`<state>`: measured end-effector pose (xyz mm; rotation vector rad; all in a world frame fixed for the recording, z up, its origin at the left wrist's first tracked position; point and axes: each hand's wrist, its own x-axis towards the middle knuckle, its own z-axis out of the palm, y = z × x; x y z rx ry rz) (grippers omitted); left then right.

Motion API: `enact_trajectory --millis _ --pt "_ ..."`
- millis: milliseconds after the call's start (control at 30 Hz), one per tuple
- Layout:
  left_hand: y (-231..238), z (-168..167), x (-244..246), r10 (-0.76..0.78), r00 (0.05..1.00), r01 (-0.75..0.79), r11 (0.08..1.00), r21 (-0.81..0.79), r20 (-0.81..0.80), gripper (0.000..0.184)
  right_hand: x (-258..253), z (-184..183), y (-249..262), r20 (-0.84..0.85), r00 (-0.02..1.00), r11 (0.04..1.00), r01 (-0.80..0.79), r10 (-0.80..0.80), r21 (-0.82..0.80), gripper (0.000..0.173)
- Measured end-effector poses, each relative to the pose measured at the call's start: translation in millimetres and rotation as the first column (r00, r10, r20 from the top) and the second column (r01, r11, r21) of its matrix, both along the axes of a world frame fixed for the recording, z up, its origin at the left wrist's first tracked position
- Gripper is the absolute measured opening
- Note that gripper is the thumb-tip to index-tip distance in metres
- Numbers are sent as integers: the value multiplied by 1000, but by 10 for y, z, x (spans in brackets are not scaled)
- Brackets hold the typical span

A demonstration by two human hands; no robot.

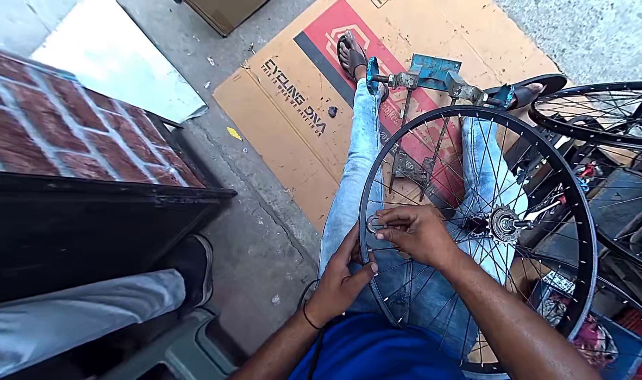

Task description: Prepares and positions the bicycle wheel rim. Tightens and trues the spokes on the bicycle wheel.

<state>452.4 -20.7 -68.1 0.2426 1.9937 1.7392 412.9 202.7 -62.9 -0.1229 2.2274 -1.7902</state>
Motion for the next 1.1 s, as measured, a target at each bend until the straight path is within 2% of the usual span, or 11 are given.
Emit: enact_trajectory --millis 67,100,167,267,333,500,700,800,933,1033,1100 --pt "-16 -23 -7 9 1000 -9 1000 -3 10 77 -92 -9 -89 78 997 980 -31 16 195 57" --pt "-20 -20 1 13 1000 -13 1000 -12 17 77 -111 -6 -163 78 996 926 -65 39 373 65" --pt "-7 0 -1 16 1000 -16 1000 -18 25 77 -83 53 -287 40 997 791 -72 61 608 59" --pt "19 17 -25 8 1000 -8 1000 6 22 77 -94 140 -322 39 996 669 -86 85 738 68" --pt "16 41 -14 7 1000 -7 1000 18 26 78 -73 171 -307 28 995 687 -83 91 722 77" --pt "21 59 -1 5 1000 -6 1000 27 15 79 25 105 -239 -111 992 817 22 52 576 71" --pt "28 57 5 -1 1000 1 999 40 21 80 -1 74 -10 12 998 995 -55 54 82 64" --pt "31 63 0 4 1000 -5 1000 26 18 80 20 50 -52 -142 989 971 5 29 239 50" --pt "6 18 2 19 1000 -19 1000 6 25 79 64 -83 -197 -427 899 871 128 100 474 14" --pt "8 19 12 29 998 -30 999 22 47 79 16 47 -271 -311 935 807 49 170 589 6" --pt "11 41 16 22 999 -23 1000 21 50 80 -54 100 -186 -166 967 876 -95 194 473 12"
